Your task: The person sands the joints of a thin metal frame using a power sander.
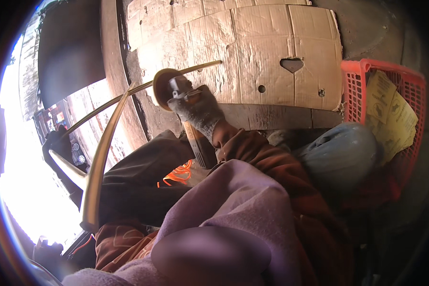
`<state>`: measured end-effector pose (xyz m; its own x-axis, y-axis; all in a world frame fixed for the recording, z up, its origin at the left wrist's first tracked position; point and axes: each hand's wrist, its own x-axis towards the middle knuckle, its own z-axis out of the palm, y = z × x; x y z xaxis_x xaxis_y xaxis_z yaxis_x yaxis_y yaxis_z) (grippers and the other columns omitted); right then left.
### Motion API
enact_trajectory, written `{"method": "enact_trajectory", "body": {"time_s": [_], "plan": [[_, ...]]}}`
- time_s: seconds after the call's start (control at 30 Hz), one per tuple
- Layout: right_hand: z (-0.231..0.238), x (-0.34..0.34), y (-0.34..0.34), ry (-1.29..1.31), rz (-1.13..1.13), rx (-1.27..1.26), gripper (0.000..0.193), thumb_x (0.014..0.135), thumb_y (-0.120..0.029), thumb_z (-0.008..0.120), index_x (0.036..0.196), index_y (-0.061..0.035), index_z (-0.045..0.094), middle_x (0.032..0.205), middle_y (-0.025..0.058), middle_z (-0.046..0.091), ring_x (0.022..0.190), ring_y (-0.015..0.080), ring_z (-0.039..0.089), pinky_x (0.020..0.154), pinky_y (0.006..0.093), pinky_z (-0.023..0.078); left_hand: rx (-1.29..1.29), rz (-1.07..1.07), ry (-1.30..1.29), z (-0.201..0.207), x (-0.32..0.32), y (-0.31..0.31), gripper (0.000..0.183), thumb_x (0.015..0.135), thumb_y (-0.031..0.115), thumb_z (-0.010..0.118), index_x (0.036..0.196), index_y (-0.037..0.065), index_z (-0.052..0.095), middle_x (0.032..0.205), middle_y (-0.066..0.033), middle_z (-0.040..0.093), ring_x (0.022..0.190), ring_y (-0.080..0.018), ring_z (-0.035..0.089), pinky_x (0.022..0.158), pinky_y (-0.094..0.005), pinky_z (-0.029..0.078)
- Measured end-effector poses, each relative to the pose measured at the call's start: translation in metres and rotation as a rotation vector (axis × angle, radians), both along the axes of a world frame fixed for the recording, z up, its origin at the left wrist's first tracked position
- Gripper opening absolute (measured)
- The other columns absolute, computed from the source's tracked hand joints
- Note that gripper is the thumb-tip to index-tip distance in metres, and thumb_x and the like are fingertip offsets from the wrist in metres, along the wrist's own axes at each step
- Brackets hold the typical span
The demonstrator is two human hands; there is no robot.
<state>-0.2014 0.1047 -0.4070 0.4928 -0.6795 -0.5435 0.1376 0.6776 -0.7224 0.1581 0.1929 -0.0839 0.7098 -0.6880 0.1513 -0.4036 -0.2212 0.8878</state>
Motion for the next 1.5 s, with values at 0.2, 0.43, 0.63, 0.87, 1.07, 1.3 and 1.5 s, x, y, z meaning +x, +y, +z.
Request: {"method": "enact_trajectory", "body": {"time_s": [0.2, 0.43, 0.63, 0.87, 1.07, 1.3, 1.5], "plan": [[-0.071, -0.016, -0.026, -0.101, -0.214, 0.232, 0.036, 0.074, -0.031, 0.084, 0.087, -0.0024, 0.066, 0.068, 0.0044, 0.064, 0.057, 0.0130, 0.060, 0.058, 0.0265, 0.052, 0.000, 0.005, -0.042, -0.003, 0.002, 0.004, 0.011, 0.090, 0.022, 0.050, 0.089, 0.012, 0.051, 0.084, -0.0041, 0.049, 0.074, -0.0165, 0.050, 0.069, -0.0306, 0.041], [-0.082, 0.002, -0.046, -0.083, -0.229, 0.286, 0.036, 0.073, -0.031, 0.084, 0.087, -0.0024, 0.067, 0.067, 0.0046, 0.064, 0.056, 0.0131, 0.060, 0.058, 0.0263, 0.052, 0.017, -0.016, -0.061, -0.003, 0.005, -0.002, 0.009, 0.091, 0.023, 0.051, 0.090, 0.014, 0.053, 0.082, -0.0024, 0.050, 0.070, -0.0148, 0.052, 0.064, -0.0288, 0.041], [-0.073, 0.003, -0.040, -0.088, -0.221, 0.258, 0.036, 0.073, -0.032, 0.083, 0.087, -0.0024, 0.067, 0.067, 0.0048, 0.063, 0.056, 0.0132, 0.060, 0.057, 0.0261, 0.052, 0.029, -0.030, -0.072, -0.004, 0.005, -0.004, 0.009, 0.092, 0.024, 0.052, 0.092, 0.016, 0.054, 0.081, -0.0008, 0.051, 0.066, -0.0133, 0.053, 0.060, -0.0273, 0.042], [-0.077, -0.001, -0.042, -0.083, -0.204, 0.324, 0.036, 0.073, -0.032, 0.083, 0.087, -0.0024, 0.068, 0.066, 0.0051, 0.063, 0.056, 0.0132, 0.060, 0.057, 0.0259, 0.051, 0.038, -0.012, -0.097, 0.004, 0.002, 0.004, 0.008, 0.094, 0.025, 0.053, 0.093, 0.018, 0.056, 0.080, 0.0010, 0.053, 0.062, -0.0116, 0.055, 0.055, -0.0256, 0.043], [-0.035, -0.037, -0.042, -0.085, -0.151, 0.500, 0.036, 0.073, -0.033, 0.083, 0.087, -0.0025, 0.068, 0.065, 0.0053, 0.063, 0.056, 0.0133, 0.060, 0.057, 0.0257, 0.051, 0.070, -0.037, -0.125, 0.005, -0.010, -0.015, 0.007, 0.095, 0.026, 0.054, 0.095, 0.020, 0.058, 0.079, 0.0025, 0.054, 0.058, -0.0101, 0.056, 0.051, -0.0241, 0.043], [0.019, 0.008, 0.000, -0.274, 0.000, 0.027, 0.028, 0.083, -0.028, 0.075, 0.089, -0.0032, 0.065, 0.090, 0.0093, 0.069, 0.076, 0.0156, 0.067, 0.068, 0.0263, 0.054, 0.440, -0.168, -1.054, 0.012, -0.012, -0.008, 0.007, 0.096, 0.027, 0.055, 0.094, 0.021, 0.059, 0.079, 0.0038, 0.056, 0.056, -0.0093, 0.058, 0.047, -0.0233, 0.044], [-0.001, -0.013, -0.010, -0.249, -0.012, 0.212, 0.028, 0.079, -0.028, 0.077, 0.087, -0.0027, 0.068, 0.077, 0.0071, 0.065, 0.058, 0.0173, 0.064, 0.053, 0.0287, 0.054, 0.622, -0.109, -0.937, 0.011, -0.025, -0.007, 0.023, 0.087, 0.006, 0.048, 0.105, -0.007, 0.053, 0.103, -0.0213, 0.058, 0.107, -0.0357, 0.057, 0.116, -0.0537, 0.026]]}}
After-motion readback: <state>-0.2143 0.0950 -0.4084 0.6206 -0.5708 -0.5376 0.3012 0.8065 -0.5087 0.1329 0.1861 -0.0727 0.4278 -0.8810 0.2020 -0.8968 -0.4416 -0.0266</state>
